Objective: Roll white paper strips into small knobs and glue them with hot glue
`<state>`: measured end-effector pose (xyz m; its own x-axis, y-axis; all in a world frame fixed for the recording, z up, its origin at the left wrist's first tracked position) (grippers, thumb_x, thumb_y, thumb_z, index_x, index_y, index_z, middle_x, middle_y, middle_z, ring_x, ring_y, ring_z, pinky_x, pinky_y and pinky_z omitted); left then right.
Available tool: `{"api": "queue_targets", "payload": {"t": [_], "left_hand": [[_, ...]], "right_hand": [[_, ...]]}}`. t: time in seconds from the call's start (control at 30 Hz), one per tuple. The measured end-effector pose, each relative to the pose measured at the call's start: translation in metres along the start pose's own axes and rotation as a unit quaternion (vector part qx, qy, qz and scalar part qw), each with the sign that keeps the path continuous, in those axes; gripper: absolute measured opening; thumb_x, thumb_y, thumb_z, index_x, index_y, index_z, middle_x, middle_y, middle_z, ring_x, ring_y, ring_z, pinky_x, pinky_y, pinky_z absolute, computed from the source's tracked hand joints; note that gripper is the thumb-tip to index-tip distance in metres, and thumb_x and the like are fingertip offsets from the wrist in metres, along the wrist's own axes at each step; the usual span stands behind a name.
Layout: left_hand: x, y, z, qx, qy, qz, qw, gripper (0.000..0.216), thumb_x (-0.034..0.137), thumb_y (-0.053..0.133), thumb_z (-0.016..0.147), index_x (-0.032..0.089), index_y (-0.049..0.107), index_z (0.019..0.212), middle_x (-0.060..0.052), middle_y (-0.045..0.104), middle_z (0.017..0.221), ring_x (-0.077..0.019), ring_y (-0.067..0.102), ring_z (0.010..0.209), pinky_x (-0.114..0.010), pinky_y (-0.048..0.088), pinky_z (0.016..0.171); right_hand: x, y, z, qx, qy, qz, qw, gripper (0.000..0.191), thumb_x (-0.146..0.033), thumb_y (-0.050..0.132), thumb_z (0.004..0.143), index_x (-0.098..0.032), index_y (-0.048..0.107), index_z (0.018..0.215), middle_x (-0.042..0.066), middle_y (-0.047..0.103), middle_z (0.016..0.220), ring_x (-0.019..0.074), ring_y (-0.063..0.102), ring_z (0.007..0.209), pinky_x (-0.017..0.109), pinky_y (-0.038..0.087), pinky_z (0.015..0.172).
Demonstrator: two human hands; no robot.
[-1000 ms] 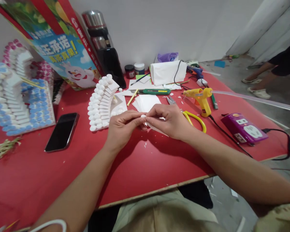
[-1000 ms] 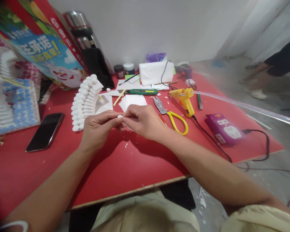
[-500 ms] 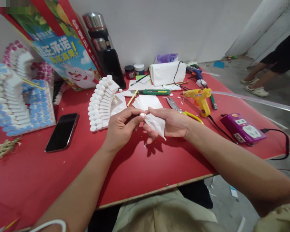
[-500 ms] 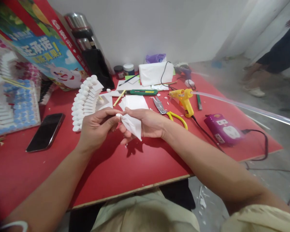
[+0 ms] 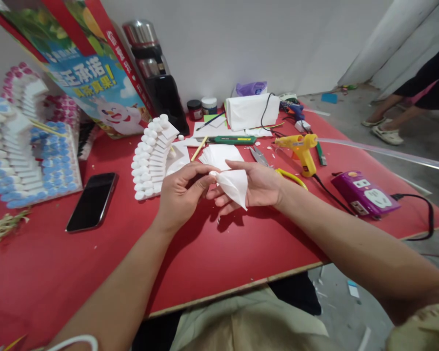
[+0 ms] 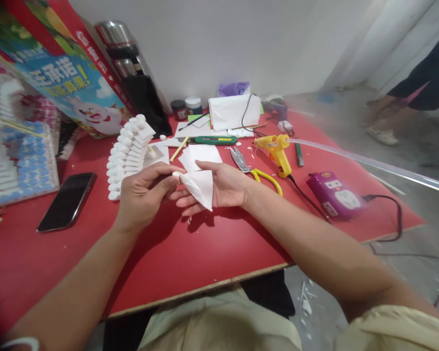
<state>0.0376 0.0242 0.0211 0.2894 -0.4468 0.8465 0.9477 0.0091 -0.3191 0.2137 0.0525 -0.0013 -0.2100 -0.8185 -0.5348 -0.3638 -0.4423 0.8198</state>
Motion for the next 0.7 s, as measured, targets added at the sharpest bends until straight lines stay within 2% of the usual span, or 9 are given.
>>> {"api": "queue_targets", "payload": {"t": [0.1, 0.17, 0.33, 0.47, 0.57, 0.63, 0.7], "left_hand": [[0.003, 0.001, 0.001, -0.016, 0.016, -0.002, 1.000, 0.010, 0.022, 0.071, 0.091, 0.022, 0.079, 0.097, -0.004, 0.076, 0.093, -0.0156, 0.068, 0.086, -0.028, 0.054, 0.082], [0.003, 0.002, 0.001, -0.023, 0.012, -0.010, 1.000, 0.010, 0.023, 0.070, 0.092, 0.021, 0.079, 0.096, -0.004, 0.075, 0.094, -0.0154, 0.067, 0.082, -0.028, 0.054, 0.079], [-0.002, 0.003, 0.000, -0.020, -0.006, -0.029, 0.999, 0.011, 0.028, 0.071, 0.091, 0.021, 0.078, 0.096, -0.003, 0.070, 0.084, -0.0094, 0.054, 0.057, -0.025, 0.049, 0.059], [-0.003, 0.005, -0.002, -0.009, -0.022, -0.028, 0.999, 0.013, 0.030, 0.072, 0.091, 0.022, 0.079, 0.097, -0.003, 0.068, 0.080, -0.0101, 0.054, 0.058, -0.024, 0.045, 0.055], [-0.003, 0.007, -0.003, 0.006, -0.041, -0.032, 0.999, 0.013, 0.032, 0.073, 0.090, 0.021, 0.079, 0.094, -0.002, 0.069, 0.078, -0.0105, 0.053, 0.058, -0.024, 0.044, 0.054], [-0.003, 0.008, -0.004, 0.015, -0.056, -0.041, 0.997, 0.013, 0.031, 0.074, 0.089, 0.021, 0.079, 0.094, -0.001, 0.067, 0.074, -0.0101, 0.052, 0.057, -0.024, 0.043, 0.054], [-0.004, 0.009, -0.004, 0.026, -0.071, -0.055, 0.996, 0.013, 0.030, 0.074, 0.089, 0.020, 0.079, 0.095, 0.001, 0.062, 0.067, -0.0093, 0.049, 0.055, -0.024, 0.041, 0.053]], "right_hand": [[0.003, 0.001, 0.002, 0.011, 0.000, 0.026, 1.000, 0.046, -0.032, 0.023, 0.109, -0.008, 0.061, 0.105, 0.014, 0.073, 0.091, 0.0200, 0.071, 0.078, 0.044, 0.060, 0.084], [0.004, 0.005, 0.002, 0.016, -0.017, 0.040, 0.999, 0.039, -0.027, 0.028, 0.108, -0.010, 0.062, 0.101, 0.009, 0.068, 0.082, 0.0144, 0.062, 0.064, 0.037, 0.059, 0.075], [0.004, 0.012, 0.001, 0.054, -0.023, 0.048, 0.997, 0.024, -0.023, 0.041, 0.104, -0.012, 0.061, 0.094, -0.001, 0.048, 0.072, 0.0077, 0.039, 0.053, 0.020, 0.044, 0.054], [0.003, 0.014, -0.001, 0.061, -0.059, -0.047, 0.995, 0.011, -0.024, 0.061, 0.099, -0.013, 0.061, 0.094, -0.005, 0.039, 0.069, 0.0064, 0.032, 0.054, 0.017, 0.036, 0.051], [0.003, 0.013, -0.004, 0.071, -0.099, -0.145, 0.982, 0.020, -0.030, 0.076, 0.089, -0.014, 0.064, 0.094, -0.006, 0.040, 0.070, 0.0061, 0.032, 0.056, 0.018, 0.035, 0.052], [0.002, 0.012, -0.006, 0.104, -0.130, -0.228, 0.959, 0.025, -0.036, 0.077, 0.087, -0.015, 0.067, 0.099, -0.003, 0.049, 0.076, 0.0074, 0.041, 0.062, 0.019, 0.039, 0.056], [0.000, 0.012, -0.008, 0.159, -0.171, -0.320, 0.918, 0.030, -0.042, 0.075, 0.089, -0.017, 0.068, 0.105, 0.000, 0.058, 0.086, 0.0097, 0.050, 0.072, 0.022, 0.043, 0.063]]}}
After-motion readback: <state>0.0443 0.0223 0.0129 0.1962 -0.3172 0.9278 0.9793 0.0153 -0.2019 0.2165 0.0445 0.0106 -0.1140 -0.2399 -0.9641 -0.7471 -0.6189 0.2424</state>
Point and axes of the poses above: each hand's wrist, its own z-axis towards the middle knuckle, its own y-axis out of the palm, x = y × z, the point moved 3 cm from there along z, towards the middle knuckle
